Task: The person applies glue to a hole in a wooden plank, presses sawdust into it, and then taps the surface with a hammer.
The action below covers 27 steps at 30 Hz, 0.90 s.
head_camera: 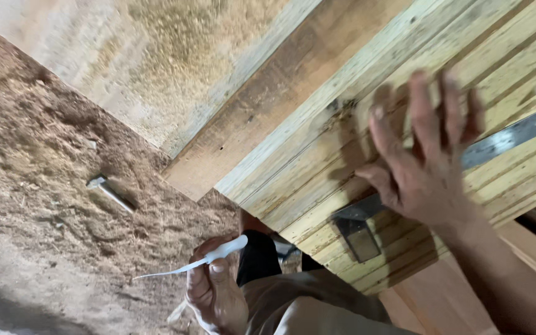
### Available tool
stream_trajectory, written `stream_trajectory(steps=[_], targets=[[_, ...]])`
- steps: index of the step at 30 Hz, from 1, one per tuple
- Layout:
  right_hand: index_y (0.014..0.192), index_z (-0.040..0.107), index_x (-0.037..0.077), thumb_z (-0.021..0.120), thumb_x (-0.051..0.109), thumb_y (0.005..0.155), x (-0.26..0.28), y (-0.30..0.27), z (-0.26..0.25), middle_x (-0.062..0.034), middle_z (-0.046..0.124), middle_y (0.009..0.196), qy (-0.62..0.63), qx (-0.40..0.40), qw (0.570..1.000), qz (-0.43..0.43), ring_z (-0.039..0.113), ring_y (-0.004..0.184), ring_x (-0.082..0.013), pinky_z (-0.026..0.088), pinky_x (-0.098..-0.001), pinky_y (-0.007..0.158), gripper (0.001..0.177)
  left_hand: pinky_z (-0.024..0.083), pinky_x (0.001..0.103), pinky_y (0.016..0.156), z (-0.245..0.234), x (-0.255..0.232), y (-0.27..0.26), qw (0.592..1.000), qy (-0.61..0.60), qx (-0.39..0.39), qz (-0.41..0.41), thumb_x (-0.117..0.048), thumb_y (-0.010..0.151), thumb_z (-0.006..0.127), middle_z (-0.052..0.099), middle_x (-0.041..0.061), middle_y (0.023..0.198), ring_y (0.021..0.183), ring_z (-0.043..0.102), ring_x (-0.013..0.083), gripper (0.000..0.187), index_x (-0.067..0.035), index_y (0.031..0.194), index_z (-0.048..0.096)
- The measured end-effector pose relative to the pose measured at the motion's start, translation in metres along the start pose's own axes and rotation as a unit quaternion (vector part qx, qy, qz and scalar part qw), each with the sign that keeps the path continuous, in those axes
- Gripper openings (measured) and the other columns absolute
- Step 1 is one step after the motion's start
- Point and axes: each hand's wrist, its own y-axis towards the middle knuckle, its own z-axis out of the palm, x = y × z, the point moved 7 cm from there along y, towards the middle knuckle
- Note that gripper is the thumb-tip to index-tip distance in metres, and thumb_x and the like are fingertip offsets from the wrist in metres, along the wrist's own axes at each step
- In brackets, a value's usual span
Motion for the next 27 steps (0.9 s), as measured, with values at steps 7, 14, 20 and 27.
stream_trajectory(steps=[7, 14, 20, 27], targets=[[0.111, 0.076, 0.007, 0.062, 0.021, 0.107, -0.002, 0.018, -0.082, -0.0145, 0.076, 0.108, 0.145, -0.216, 0.964, -0.052, 0.072, 0.095, -0.0324, 0.043, -0.0539, 0.103, 0.019, 0.067, 0.050, 0.091, -0.022, 0.026, -0.023, 0.987, -0.122, -0.094, -0.053, -0.032, 0.113, 0.050, 0.072, 0.024, 0.117, 0.109, 0.076, 0.0442, 0.037, 0.000, 0.121, 0.066], [0.105, 0.084, 0.010, 0.060, 0.033, 0.106, -0.052, -0.044, -0.069, -0.0093, 0.070, 0.081, 0.229, -0.308, 0.923, 0.010, 0.061, 0.062, -0.0253, 0.048, -0.0428, 0.069, 0.033, 0.061, 0.043, 0.076, 0.058, 0.013, -0.036, 0.988, -0.130, -0.083, -0.003, -0.043, 0.115, 0.055, 0.065, 0.016, 0.102, 0.084, 0.070, 0.0360, 0.040, -0.003, 0.111, 0.061], [0.115, 0.074, 0.002, 0.065, 0.008, 0.104, -0.057, -0.127, -0.109, -0.0109, 0.075, 0.096, 0.253, -0.203, 0.944, 0.069, 0.069, 0.079, -0.0308, 0.051, -0.0472, 0.082, 0.015, 0.052, 0.030, 0.060, 0.064, -0.049, -0.061, 0.988, -0.108, -0.094, 0.053, -0.043, 0.116, 0.057, 0.066, 0.008, 0.092, 0.067, 0.065, 0.0201, 0.032, -0.011, 0.110, 0.060], [0.119, 0.078, -0.004, 0.066, 0.007, 0.113, -0.081, -0.248, -0.103, -0.0126, 0.076, 0.095, 0.162, -0.171, 0.961, 0.145, 0.068, 0.080, -0.0228, 0.055, -0.0356, 0.075, 0.018, 0.052, 0.022, 0.061, 0.053, -0.052, -0.091, 0.982, -0.111, -0.034, 0.148, -0.035, 0.119, 0.051, 0.068, 0.002, 0.094, 0.075, 0.057, 0.0094, 0.018, -0.018, 0.118, 0.057]])
